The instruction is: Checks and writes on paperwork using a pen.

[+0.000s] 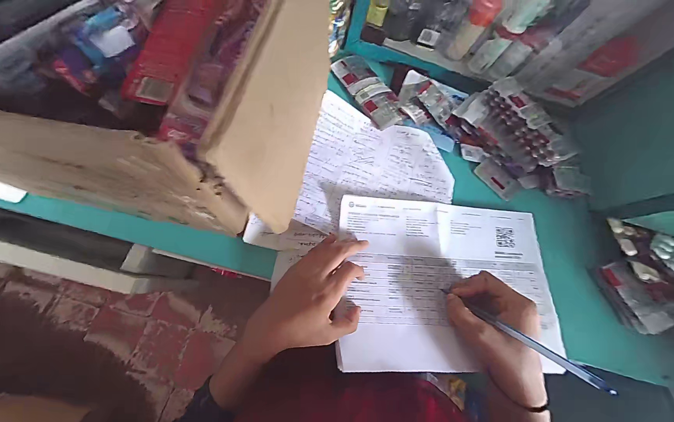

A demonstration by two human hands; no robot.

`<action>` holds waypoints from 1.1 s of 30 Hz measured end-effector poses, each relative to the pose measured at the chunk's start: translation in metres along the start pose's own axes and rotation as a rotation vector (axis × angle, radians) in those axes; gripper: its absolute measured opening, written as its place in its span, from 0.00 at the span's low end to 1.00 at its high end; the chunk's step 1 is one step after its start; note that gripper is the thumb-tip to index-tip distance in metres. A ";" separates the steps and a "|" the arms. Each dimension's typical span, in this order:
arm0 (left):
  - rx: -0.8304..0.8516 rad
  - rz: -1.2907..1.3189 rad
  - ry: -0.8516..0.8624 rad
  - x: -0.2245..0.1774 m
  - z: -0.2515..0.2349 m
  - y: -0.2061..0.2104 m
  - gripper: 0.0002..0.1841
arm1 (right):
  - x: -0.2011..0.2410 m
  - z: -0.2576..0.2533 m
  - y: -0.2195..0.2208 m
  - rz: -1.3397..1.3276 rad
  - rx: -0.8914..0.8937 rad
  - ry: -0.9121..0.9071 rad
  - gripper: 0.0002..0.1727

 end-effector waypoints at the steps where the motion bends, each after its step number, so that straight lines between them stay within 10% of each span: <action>1: -0.004 -0.003 -0.002 0.000 0.000 0.001 0.19 | 0.000 0.000 0.000 0.019 0.001 -0.005 0.03; 33: -0.033 0.013 0.055 0.002 0.002 0.001 0.15 | 0.006 0.010 0.000 -0.002 -0.008 0.049 0.05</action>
Point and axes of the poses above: each hand's wrist, its own z-axis away from the middle knuckle, its own y-axis out of the palm, x = y × z, the point moved 2 cm from there along -z, towards the middle knuckle, and after that the axes turned 15 degrees about -z, right-handed, at the moved point
